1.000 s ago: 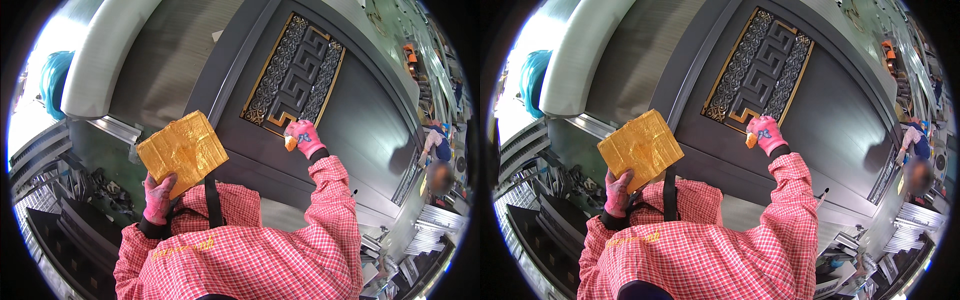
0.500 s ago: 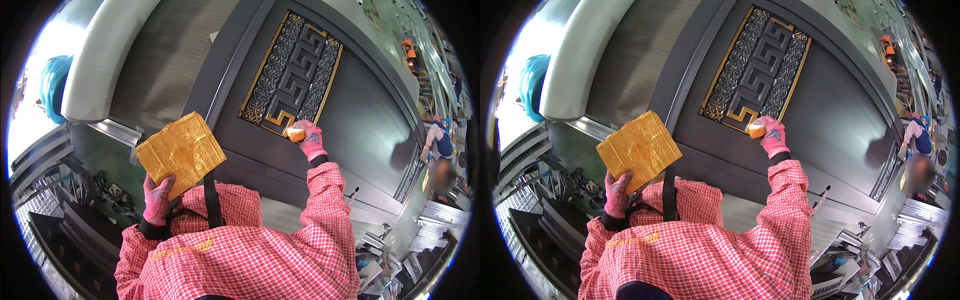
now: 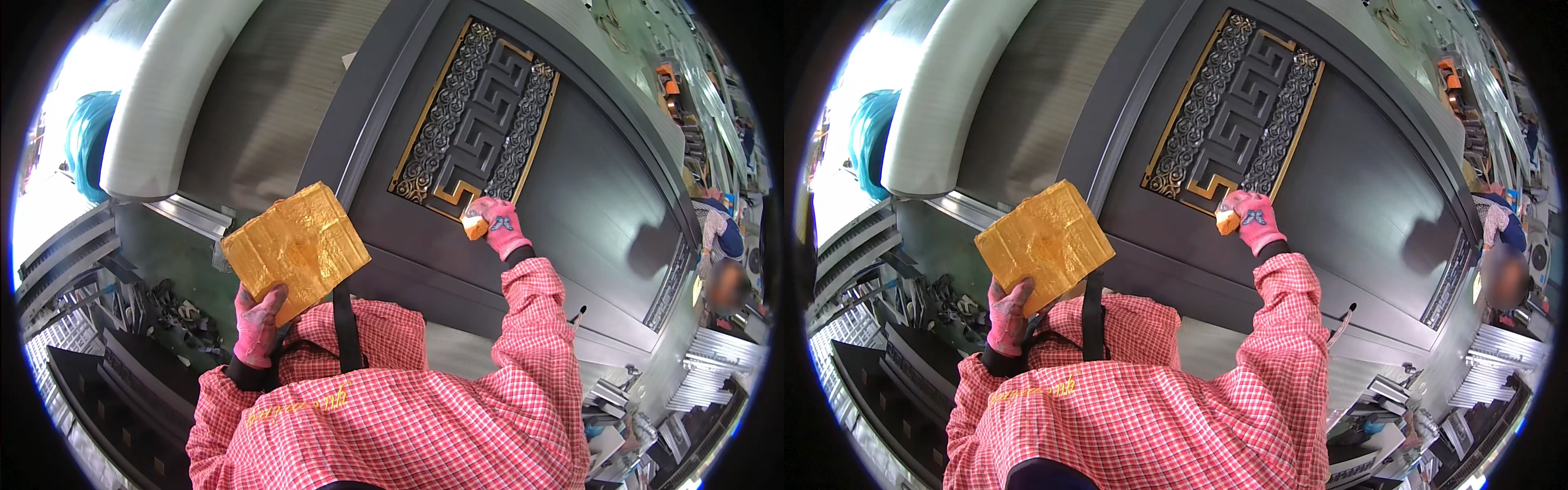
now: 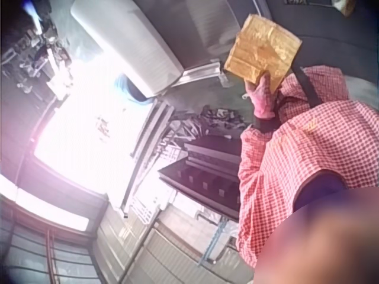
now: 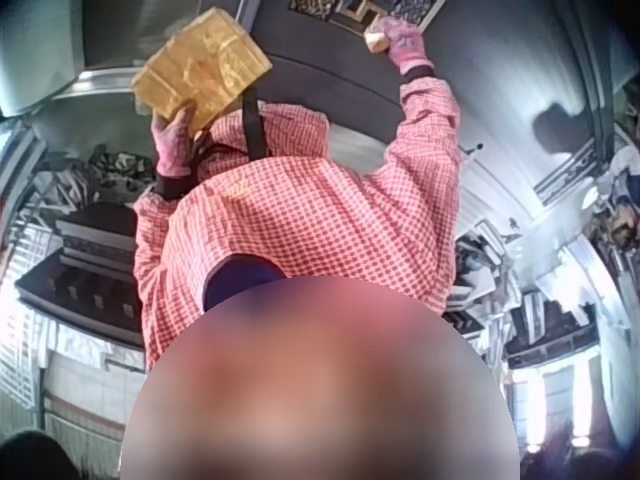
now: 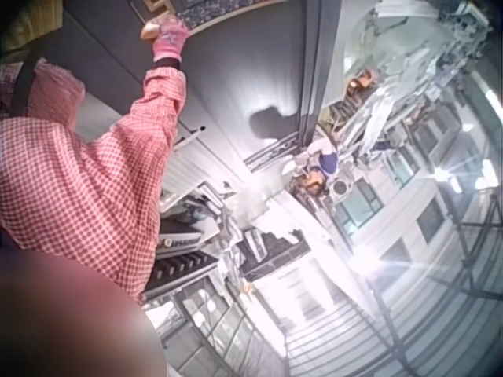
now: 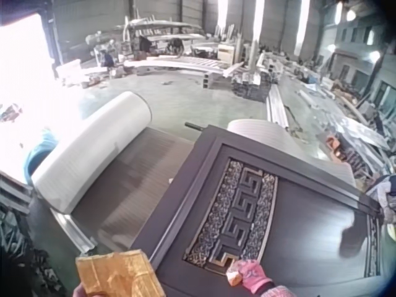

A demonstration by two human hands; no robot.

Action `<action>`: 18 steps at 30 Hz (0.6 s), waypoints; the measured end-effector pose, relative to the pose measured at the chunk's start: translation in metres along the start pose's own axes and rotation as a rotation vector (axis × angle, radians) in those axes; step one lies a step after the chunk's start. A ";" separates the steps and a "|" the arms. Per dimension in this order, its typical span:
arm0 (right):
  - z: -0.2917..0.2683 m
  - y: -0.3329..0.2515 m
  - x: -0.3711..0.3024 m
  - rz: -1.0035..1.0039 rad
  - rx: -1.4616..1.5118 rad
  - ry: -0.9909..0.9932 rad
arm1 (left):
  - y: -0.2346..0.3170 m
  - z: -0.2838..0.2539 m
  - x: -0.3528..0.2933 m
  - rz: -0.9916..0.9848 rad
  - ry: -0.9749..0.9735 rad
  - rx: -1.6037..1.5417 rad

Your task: The person applies gold leaf to the decorative border of a dark gray door panel using a small sponge. They hold a sheet of gold leaf in the left hand and repeatedly dab the sponge onto the raised pattern, occasionally repositioning the sheet.

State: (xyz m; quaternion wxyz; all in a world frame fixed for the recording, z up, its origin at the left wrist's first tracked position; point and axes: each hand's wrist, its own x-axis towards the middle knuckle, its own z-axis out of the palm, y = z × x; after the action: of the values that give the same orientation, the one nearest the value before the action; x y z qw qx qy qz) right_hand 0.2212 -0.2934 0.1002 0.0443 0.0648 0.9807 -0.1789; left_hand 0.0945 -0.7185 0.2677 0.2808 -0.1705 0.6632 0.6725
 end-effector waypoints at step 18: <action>-0.010 0.018 0.019 0.466 0.246 0.354 | 0.009 0.008 -0.003 0.005 -0.006 0.029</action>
State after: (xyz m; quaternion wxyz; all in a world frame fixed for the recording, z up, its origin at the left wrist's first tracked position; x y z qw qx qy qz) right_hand 0.2047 -0.2710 0.1012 -0.0955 0.3230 0.9029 -0.2671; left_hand 0.0920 -0.7103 0.2772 0.2837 -0.1627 0.6726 0.6638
